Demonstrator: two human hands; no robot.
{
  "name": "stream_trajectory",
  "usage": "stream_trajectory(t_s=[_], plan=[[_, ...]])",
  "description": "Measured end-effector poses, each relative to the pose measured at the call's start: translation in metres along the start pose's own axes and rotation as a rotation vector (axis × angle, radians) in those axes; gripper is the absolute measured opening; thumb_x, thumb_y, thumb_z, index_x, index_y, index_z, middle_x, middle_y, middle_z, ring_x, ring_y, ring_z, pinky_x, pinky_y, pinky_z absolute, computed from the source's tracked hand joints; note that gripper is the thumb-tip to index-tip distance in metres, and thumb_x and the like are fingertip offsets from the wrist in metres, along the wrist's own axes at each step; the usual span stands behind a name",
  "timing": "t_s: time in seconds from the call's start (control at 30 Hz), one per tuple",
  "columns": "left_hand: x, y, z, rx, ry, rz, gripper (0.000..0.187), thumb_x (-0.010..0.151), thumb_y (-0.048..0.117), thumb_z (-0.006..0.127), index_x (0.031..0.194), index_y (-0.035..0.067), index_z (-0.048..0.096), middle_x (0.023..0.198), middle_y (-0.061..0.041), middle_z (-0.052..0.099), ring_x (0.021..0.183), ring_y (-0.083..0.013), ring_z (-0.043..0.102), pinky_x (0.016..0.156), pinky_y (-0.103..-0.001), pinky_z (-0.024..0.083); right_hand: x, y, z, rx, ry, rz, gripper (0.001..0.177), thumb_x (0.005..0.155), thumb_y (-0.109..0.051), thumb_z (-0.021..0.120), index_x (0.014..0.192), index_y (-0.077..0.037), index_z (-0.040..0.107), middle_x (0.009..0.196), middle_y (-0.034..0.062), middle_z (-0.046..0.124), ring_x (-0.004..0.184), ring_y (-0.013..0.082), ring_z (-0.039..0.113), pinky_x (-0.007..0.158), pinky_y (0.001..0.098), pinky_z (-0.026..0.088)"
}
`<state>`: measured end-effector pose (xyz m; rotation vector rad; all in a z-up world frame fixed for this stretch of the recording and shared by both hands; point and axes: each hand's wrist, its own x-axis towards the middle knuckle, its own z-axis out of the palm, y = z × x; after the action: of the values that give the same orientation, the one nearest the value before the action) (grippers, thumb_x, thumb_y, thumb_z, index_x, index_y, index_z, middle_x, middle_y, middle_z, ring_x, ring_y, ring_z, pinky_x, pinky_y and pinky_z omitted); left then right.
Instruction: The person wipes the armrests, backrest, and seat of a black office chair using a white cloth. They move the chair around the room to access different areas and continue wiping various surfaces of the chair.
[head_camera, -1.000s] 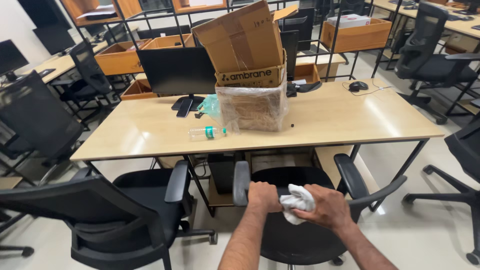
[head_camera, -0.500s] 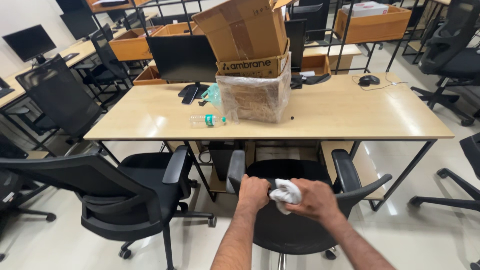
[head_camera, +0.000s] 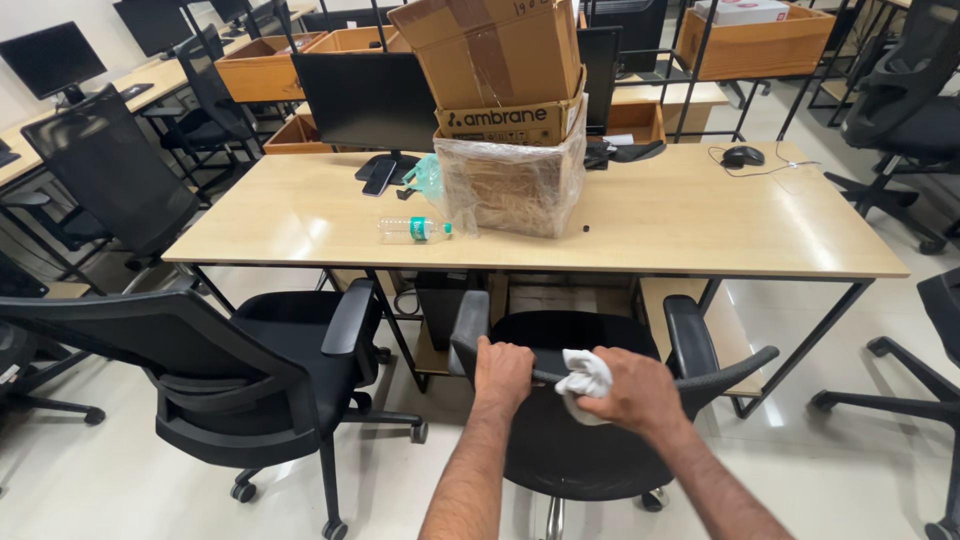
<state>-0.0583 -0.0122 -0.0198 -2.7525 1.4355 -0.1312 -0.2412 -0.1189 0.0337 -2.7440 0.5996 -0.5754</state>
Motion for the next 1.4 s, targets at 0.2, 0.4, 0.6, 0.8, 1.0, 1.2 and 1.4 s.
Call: stream_trajectory(t_s=[0.2, 0.4, 0.6, 0.8, 1.0, 1.2, 1.4], plan=[[-0.004, 0.005, -0.002, 0.042, 0.051, -0.005, 0.01, 0.085, 0.013, 0.079, 0.088, 0.022, 0.081, 0.084, -0.001, 0.076, 0.095, -0.0211, 0.07, 0.102, -0.047, 0.037, -0.002, 0.004, 0.007, -0.019, -0.08, 0.008, 0.045, 0.068, -0.05, 0.084, 0.096, -0.019, 0.069, 0.084, 0.0017, 0.072, 0.078, 0.0226, 0.074, 0.069, 0.0406, 0.06], [-0.007, 0.006, -0.01, -0.013, -0.004, -0.009, 0.017, 0.083, 0.035, 0.084, 0.087, 0.019, 0.079, 0.079, -0.001, 0.073, 0.092, -0.02, 0.067, 0.094, -0.044, 0.038, -0.019, 0.08, -0.014, 0.021, -0.058, 0.012, 0.062, 0.06, -0.052, 0.089, 0.115, -0.027, 0.075, 0.089, -0.0003, 0.078, 0.075, 0.0205, 0.076, 0.07, 0.0382, 0.061], [0.0, 0.006, 0.007, 0.041, 0.049, -0.027, 0.002, 0.086, 0.017, 0.08, 0.086, 0.019, 0.081, 0.081, -0.001, 0.075, 0.094, -0.0205, 0.068, 0.102, -0.048, 0.038, -0.024, 0.089, -0.014, -0.005, -0.014, 0.106, 0.048, 0.059, -0.046, 0.086, 0.1, -0.022, 0.08, 0.079, 0.0028, 0.079, 0.074, 0.024, 0.075, 0.071, 0.0396, 0.06], [0.003, 0.013, 0.001, 0.15, 0.04, -0.016, 0.008, 0.088, 0.02, 0.079, 0.095, 0.019, 0.08, 0.09, -0.001, 0.076, 0.096, -0.0222, 0.071, 0.11, -0.058, 0.034, -0.022, 0.082, -0.019, -0.068, -0.055, 0.161, 0.046, 0.061, -0.052, 0.086, 0.097, -0.024, 0.081, 0.076, 0.0028, 0.078, 0.074, 0.0237, 0.076, 0.072, 0.0391, 0.06], [-0.027, 0.054, -0.028, -0.155, 0.003, 0.195, 0.054, 0.077, 0.065, 0.081, 0.094, 0.013, 0.077, 0.093, -0.008, 0.074, 0.096, -0.0265, 0.07, 0.1, -0.052, 0.04, -0.023, 0.082, -0.02, -0.032, -0.019, 0.114, 0.051, 0.059, -0.049, 0.086, 0.103, -0.025, 0.08, 0.081, 0.0023, 0.079, 0.077, 0.0252, 0.075, 0.075, 0.0409, 0.057], [-0.011, 0.102, 0.007, -0.233, 0.124, 0.157, 0.034, 0.084, 0.051, 0.08, 0.093, 0.018, 0.079, 0.088, -0.005, 0.076, 0.093, -0.0253, 0.071, 0.092, -0.046, 0.046, -0.027, 0.093, -0.011, -0.082, -0.046, 0.126, 0.069, 0.06, -0.058, 0.087, 0.118, -0.024, 0.073, 0.09, -0.0007, 0.077, 0.088, 0.0201, 0.071, 0.089, 0.0388, 0.049], [-0.002, 0.099, 0.017, -0.166, 0.044, 0.144, 0.033, 0.084, 0.05, 0.08, 0.097, 0.019, 0.078, 0.09, -0.005, 0.076, 0.093, -0.0257, 0.072, 0.09, -0.048, 0.047, -0.037, 0.092, -0.013, -0.073, -0.031, 0.059, 0.071, 0.065, -0.054, 0.087, 0.125, -0.021, 0.065, 0.099, -0.0001, 0.072, 0.095, 0.0182, 0.067, 0.092, 0.0375, 0.047]])
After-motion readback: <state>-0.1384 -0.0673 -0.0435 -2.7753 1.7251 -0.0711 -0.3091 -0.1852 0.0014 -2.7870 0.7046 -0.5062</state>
